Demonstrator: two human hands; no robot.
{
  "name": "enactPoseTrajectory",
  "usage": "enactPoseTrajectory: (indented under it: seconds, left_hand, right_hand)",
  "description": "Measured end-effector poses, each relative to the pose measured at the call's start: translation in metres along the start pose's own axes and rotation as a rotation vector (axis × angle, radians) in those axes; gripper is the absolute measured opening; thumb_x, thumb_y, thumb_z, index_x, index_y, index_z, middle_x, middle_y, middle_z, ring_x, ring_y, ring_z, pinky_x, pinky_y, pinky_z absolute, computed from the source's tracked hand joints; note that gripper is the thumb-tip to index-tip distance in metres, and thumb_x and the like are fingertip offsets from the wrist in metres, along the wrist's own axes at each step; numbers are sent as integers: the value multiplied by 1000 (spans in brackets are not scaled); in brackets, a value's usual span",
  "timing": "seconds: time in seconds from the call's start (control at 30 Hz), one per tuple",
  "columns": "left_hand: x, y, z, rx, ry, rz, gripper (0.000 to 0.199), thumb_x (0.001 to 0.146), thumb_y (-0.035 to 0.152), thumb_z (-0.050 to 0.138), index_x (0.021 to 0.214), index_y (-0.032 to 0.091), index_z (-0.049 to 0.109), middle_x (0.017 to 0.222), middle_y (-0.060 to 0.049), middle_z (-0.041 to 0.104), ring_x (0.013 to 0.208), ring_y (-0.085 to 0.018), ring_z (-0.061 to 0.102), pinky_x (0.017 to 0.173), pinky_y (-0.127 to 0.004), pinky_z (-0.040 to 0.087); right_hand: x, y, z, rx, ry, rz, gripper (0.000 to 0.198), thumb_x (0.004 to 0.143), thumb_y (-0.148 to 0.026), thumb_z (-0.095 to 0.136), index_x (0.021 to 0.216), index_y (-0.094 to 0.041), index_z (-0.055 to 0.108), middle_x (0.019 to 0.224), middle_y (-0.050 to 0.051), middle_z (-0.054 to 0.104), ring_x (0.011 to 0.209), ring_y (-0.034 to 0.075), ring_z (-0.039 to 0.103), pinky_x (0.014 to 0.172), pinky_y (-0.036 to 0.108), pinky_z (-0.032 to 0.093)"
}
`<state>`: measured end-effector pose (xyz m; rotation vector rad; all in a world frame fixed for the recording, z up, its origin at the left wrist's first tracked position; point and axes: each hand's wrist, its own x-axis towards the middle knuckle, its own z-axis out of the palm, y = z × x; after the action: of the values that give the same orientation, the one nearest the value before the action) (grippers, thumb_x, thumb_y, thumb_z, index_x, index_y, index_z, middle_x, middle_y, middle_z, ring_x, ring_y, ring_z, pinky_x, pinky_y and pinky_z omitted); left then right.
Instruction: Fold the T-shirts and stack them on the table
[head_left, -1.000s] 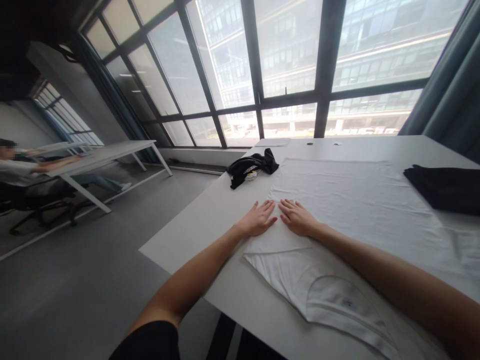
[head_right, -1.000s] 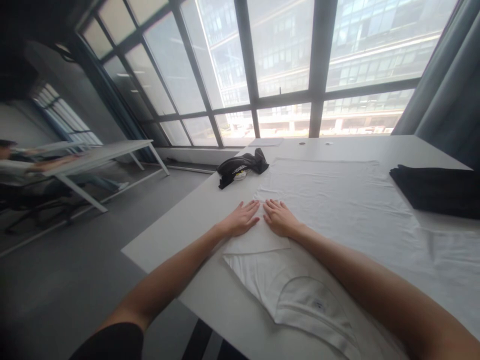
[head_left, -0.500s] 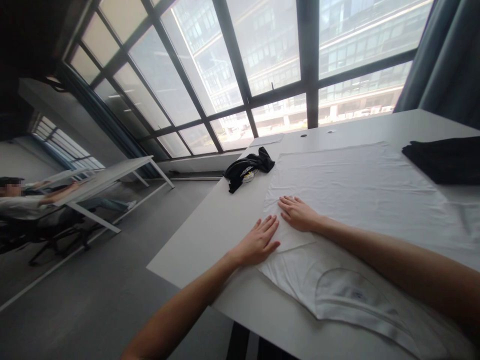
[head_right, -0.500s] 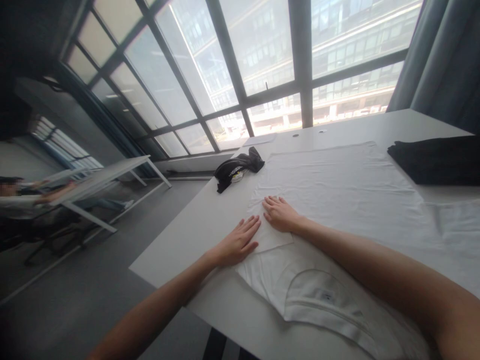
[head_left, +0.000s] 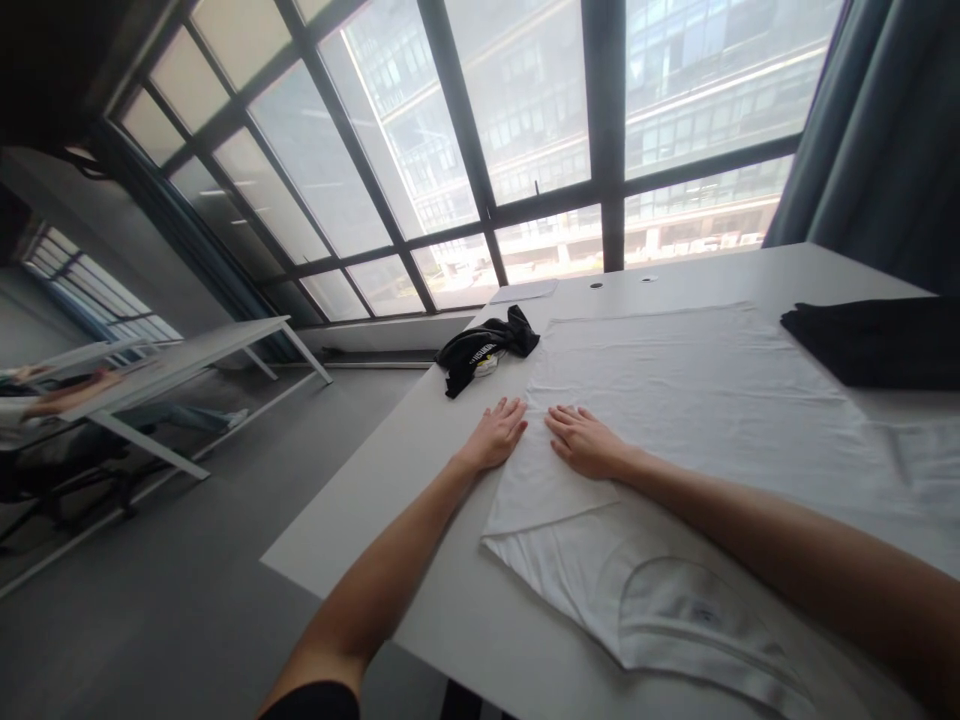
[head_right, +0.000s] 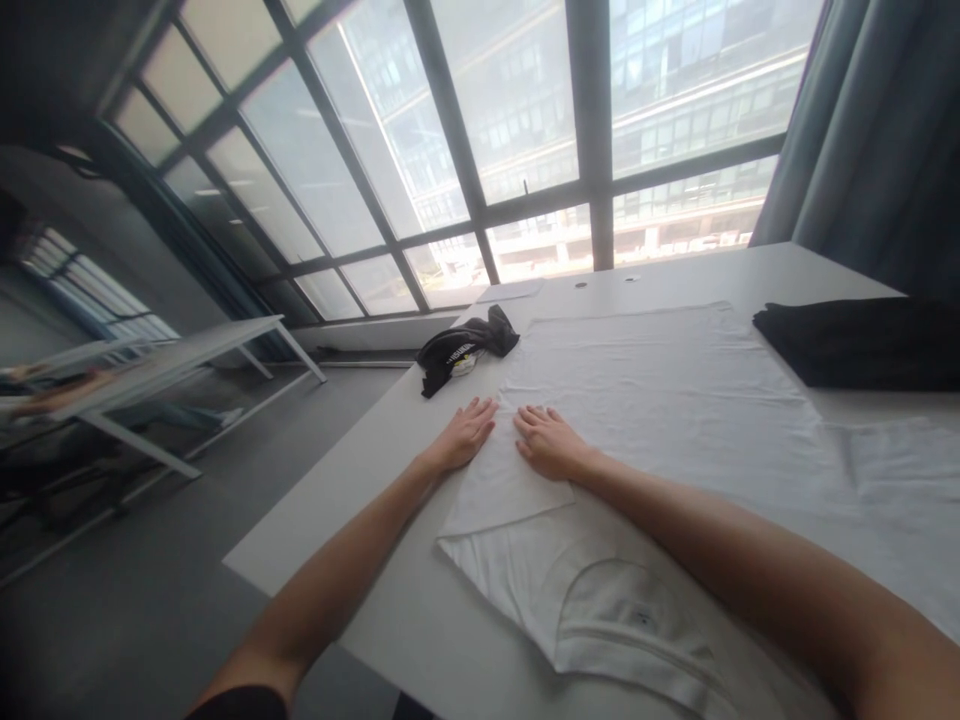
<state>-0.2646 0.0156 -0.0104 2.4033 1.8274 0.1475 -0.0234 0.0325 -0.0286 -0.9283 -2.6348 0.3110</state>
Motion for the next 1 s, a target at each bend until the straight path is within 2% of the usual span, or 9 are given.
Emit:
enactPoseTrajectory:
  seconds: [0.17,0.3,0.4,0.53,0.63,0.7,0.77,0.87,1.0]
  left_hand:
    - [-5,0,-4,-59,54,-50,62,108,42,26,161,10,29,168,-17,27,158,-30,18,125,-55,19]
    - [-13,19,-9,-55,165,26,59,108,41,26,160,14,32,167,-15,31,157,-25,21,126,-49,19]
    - [-19,35,-4,-13,81,110,63,108,49,26,162,16,30,168,-15,28,158,-26,18,125,-52,19]
    - [-21,44,5,13,-44,113,70,107,57,26,163,15,25,170,-16,19,159,-28,12,124,-56,18]
    - [-21,43,5,14,-40,116,69,107,57,24,163,16,27,170,-16,19,159,-28,12,125,-56,17]
    - [-21,41,4,19,-30,119,68,108,57,24,162,17,30,170,-16,20,159,-29,13,124,-57,17]
    - [-21,41,3,21,-34,121,68,107,57,23,162,17,30,170,-16,20,159,-29,13,124,-57,18]
    - [-21,42,1,21,-70,119,73,106,61,26,163,16,26,170,-17,16,159,-30,9,124,-58,15]
    - [-23,45,-5,15,-103,116,84,101,70,31,164,15,23,170,-18,14,159,-33,8,124,-60,14]
  right_hand:
    - [0,-1,-2,7,-9,9,54,103,-33,40,152,-13,47,164,18,37,153,31,30,123,54,24]
    - [-1,-1,-2,4,-7,10,54,103,-33,39,152,-13,47,164,18,37,153,31,30,123,54,24]
    - [-1,-1,-1,14,-6,7,55,103,-34,40,154,-14,45,164,17,37,153,30,31,123,54,24]
    - [0,-2,-3,55,20,27,56,101,-31,43,155,-14,45,163,16,40,152,29,32,123,52,25]
    - [1,-1,-15,88,141,161,48,99,-26,45,145,-15,57,152,15,54,142,27,48,118,41,36]
    - [2,2,-28,99,182,296,41,98,-25,46,133,-15,65,135,16,68,126,27,62,107,37,46]
    - [3,7,-41,102,97,398,31,95,-24,52,116,-15,73,115,16,76,109,28,70,94,36,52]
    - [4,14,-56,176,-140,455,15,89,-24,64,88,-14,76,87,14,78,85,25,74,77,31,55]
    - [3,19,-66,434,-263,566,14,90,-24,67,85,-12,73,71,10,75,62,20,71,62,28,56]
